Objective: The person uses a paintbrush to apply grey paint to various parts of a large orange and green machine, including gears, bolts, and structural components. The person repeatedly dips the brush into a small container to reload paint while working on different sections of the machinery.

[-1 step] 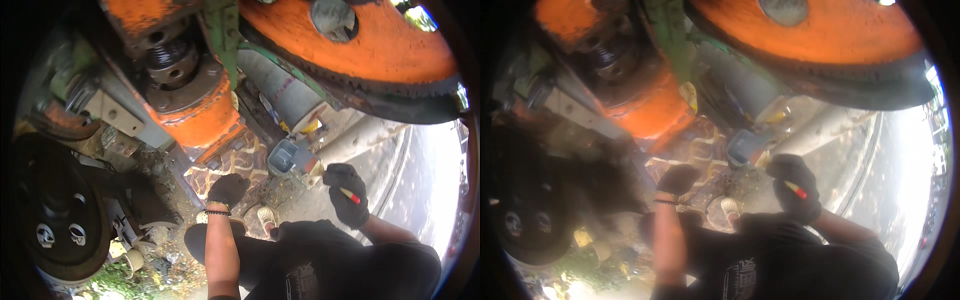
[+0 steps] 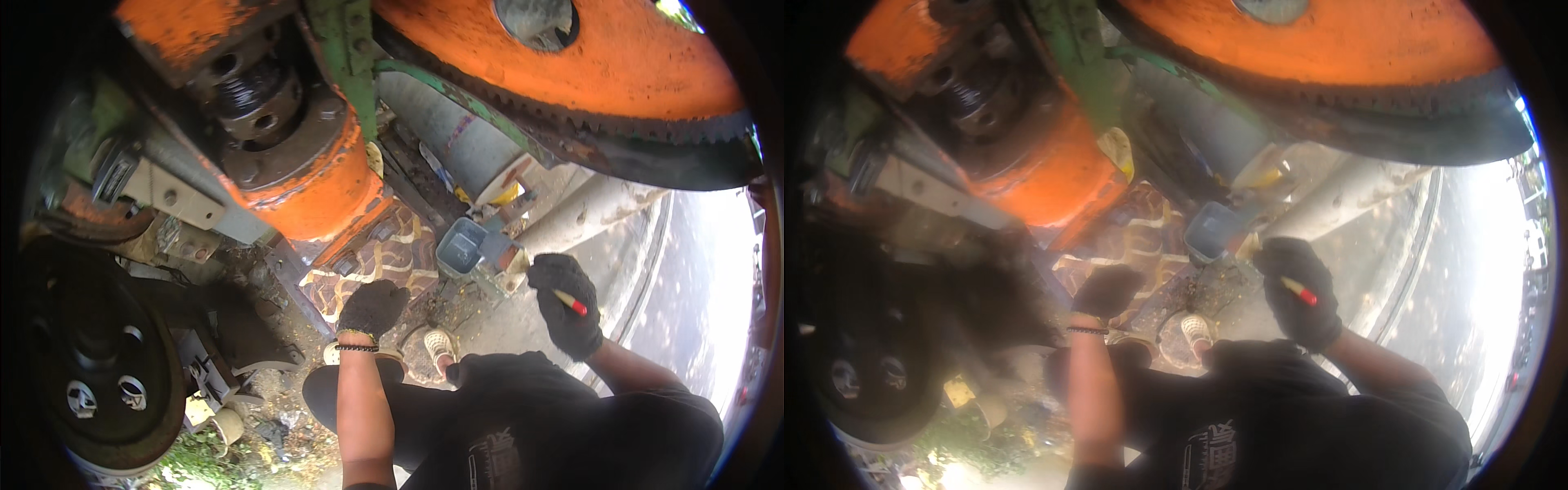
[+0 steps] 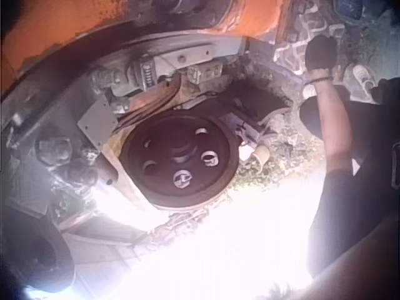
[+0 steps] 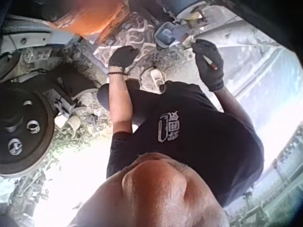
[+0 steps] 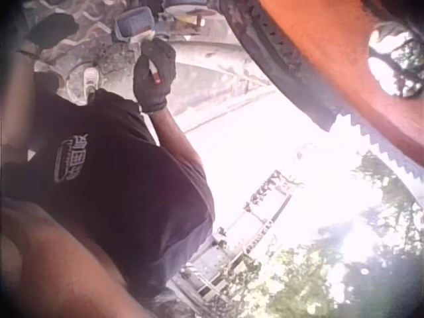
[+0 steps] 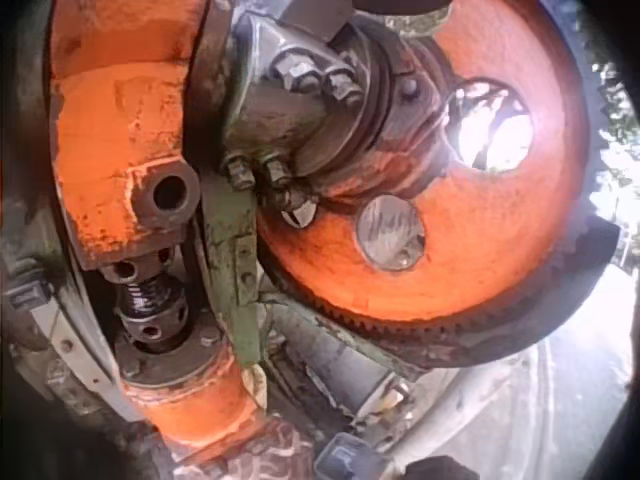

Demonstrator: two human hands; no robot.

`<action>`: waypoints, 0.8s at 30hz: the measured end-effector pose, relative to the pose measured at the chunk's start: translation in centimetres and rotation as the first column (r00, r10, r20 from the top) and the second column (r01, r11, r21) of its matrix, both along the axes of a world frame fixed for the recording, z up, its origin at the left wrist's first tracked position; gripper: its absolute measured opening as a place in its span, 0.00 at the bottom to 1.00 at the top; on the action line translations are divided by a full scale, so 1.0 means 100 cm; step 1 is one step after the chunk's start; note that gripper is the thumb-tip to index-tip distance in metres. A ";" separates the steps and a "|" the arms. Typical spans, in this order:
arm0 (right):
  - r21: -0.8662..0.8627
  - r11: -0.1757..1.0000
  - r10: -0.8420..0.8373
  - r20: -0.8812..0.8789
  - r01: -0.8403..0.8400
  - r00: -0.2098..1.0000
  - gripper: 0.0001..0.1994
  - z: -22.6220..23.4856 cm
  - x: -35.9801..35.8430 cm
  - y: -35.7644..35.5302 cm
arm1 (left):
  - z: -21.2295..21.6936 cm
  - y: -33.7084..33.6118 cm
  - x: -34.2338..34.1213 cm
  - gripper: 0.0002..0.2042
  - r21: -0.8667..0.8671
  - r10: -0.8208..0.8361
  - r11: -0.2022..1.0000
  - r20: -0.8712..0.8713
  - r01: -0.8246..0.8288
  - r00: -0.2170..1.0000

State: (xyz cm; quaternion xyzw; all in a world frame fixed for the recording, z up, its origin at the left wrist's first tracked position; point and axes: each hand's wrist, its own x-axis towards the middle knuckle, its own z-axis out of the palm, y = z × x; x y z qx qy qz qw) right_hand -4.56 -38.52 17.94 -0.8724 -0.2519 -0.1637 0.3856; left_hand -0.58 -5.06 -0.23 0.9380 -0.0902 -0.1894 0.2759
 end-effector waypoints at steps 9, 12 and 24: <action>0.043 0.894 -0.318 -0.639 0.446 0.700 0.11 -0.236 0.130 -0.048 | 0.021 -0.057 -0.002 0.17 -0.032 -0.278 0.959 0.077 0.281 0.958; -0.187 0.885 -0.435 -0.662 0.427 0.610 0.14 -0.291 0.156 -0.032 | 0.039 -0.079 -0.003 0.14 -0.143 -0.087 0.987 -0.090 0.074 0.992; -0.224 0.896 -0.433 -0.625 0.382 0.650 0.12 -0.360 0.170 -0.013 | 0.006 -0.065 -0.019 0.14 -0.245 -0.082 0.966 0.032 0.087 0.996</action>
